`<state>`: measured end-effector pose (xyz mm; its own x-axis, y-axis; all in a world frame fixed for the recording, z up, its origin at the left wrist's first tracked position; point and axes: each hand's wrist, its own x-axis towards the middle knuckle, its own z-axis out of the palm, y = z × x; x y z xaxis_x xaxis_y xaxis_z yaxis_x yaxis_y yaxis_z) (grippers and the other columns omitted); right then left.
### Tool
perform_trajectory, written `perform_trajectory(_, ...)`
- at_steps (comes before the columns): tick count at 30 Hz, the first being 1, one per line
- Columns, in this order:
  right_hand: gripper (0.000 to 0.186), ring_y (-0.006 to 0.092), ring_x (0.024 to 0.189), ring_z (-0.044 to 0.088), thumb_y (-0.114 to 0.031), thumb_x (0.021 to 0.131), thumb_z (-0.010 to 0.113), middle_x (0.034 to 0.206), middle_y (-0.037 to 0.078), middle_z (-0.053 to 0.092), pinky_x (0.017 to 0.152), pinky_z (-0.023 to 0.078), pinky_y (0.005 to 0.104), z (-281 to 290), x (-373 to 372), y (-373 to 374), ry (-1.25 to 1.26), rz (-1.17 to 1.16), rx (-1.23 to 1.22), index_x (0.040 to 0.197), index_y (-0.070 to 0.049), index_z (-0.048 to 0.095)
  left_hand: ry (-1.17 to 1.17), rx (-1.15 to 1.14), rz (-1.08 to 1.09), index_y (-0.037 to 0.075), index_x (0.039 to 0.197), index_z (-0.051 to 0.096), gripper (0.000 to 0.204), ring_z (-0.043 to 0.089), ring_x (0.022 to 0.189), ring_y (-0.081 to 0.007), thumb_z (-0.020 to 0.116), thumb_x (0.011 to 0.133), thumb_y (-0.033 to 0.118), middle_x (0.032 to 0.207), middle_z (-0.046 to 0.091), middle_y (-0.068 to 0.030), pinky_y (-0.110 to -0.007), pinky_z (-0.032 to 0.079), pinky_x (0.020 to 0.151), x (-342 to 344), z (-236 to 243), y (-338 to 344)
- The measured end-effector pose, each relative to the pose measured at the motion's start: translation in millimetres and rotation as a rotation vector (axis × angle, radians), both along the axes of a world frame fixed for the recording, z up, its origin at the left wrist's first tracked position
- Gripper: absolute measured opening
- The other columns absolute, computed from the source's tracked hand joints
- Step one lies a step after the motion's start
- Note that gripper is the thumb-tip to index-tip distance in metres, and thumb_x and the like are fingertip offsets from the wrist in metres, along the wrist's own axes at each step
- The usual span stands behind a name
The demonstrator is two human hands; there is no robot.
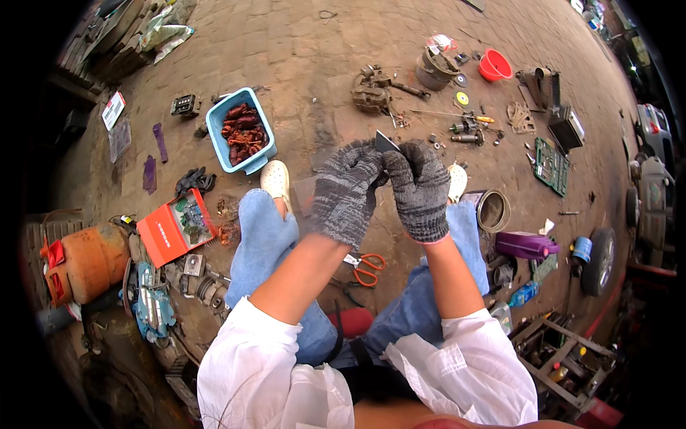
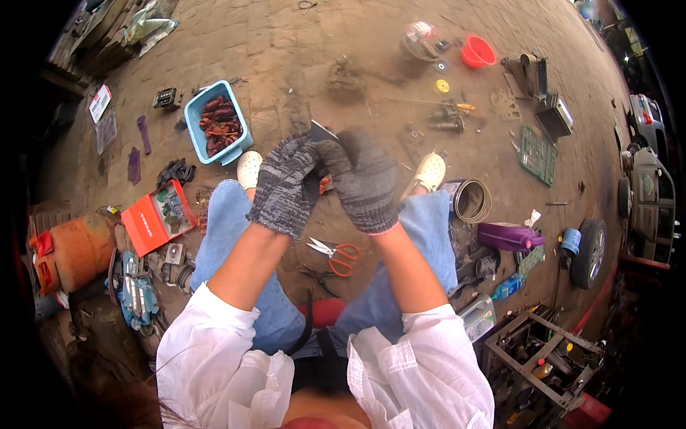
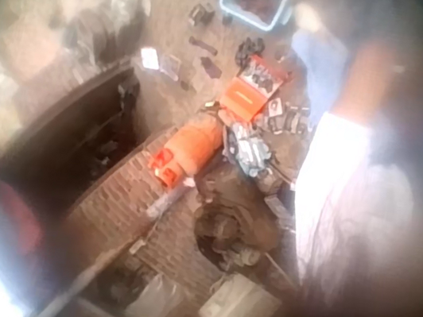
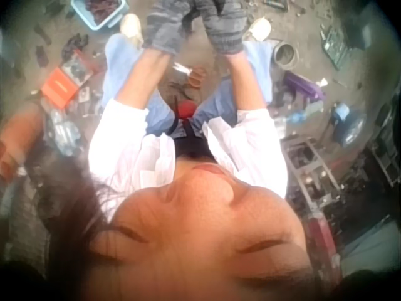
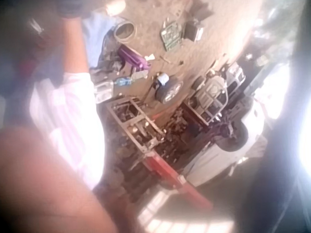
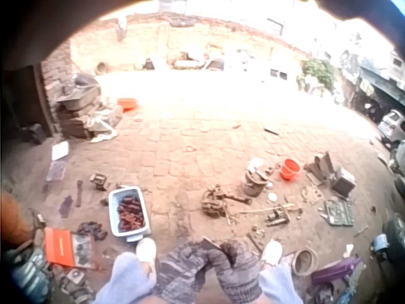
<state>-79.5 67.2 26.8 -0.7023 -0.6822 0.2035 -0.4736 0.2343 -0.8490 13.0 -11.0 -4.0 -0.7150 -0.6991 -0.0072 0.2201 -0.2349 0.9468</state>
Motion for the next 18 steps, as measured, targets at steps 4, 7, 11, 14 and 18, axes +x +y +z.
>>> perform_trajectory(4,0.020,0.0233,0.068,0.060,-0.018,0.077,0.063,0.076,0.014,0.062,0.061,0.045,0.0311,-4.1,1.8,-1.3,-0.061,0.012,-0.051,0.084,0.000,0.060,0.047,-0.330,0.085,-0.004,0.097,0.056,0.018,0.058,0.084,-0.0180,0.050,0.080,-0.005,0.093,0.058,-0.0123,-0.027,0.050,0.071,-5.0,-17.6,3.3)
perform_trajectory(7,0.010,0.0127,0.061,0.050,-0.009,0.082,0.059,0.069,0.007,0.057,0.056,0.042,0.0261,-6.8,3.0,-3.1,-0.052,0.017,-0.063,0.081,0.001,0.057,-0.140,-0.643,0.056,-0.004,0.097,0.056,0.018,0.058,0.086,-0.0180,0.049,0.080,-0.005,0.093,0.058,-0.0122,-0.027,0.050,0.070,1.0,-8.2,-1.5)
perform_trajectory(11,0.009,0.0121,0.064,0.051,-0.009,0.082,0.059,0.072,0.007,0.058,0.059,0.042,0.0259,-5.4,1.8,-3.4,-0.035,0.032,-0.066,0.083,0.000,0.057,-0.314,-0.964,0.056,-0.003,0.096,0.058,0.016,0.058,0.085,-0.0165,0.053,0.081,0.000,0.093,0.059,-0.0106,-0.026,0.050,0.069,4.0,-0.8,-5.7)
perform_trajectory(14,0.008,0.0133,0.067,0.054,-0.008,0.082,0.059,0.076,0.006,0.060,0.062,0.044,0.0255,-9.7,0.5,-3.4,-0.170,0.048,-0.113,0.085,0.000,0.057,-0.254,-0.867,0.108,-0.002,0.095,0.059,0.016,0.058,0.084,-0.0153,0.056,0.081,0.003,0.092,0.061,-0.0097,-0.025,0.049,0.069,2.5,-5.5,-5.7)
perform_trajectory(18,0.014,0.0157,0.070,0.058,-0.014,0.085,0.057,0.082,0.007,0.062,0.065,0.047,0.0255,-27.4,-14.5,-0.6,0.260,0.197,-0.091,0.091,-0.002,0.056,0.170,0.087,0.120,-0.002,0.096,0.059,0.017,0.058,0.081,-0.0146,0.057,0.080,0.005,0.090,0.062,-0.0093,-0.025,0.048,0.069,-8.3,-7.2,4.9)
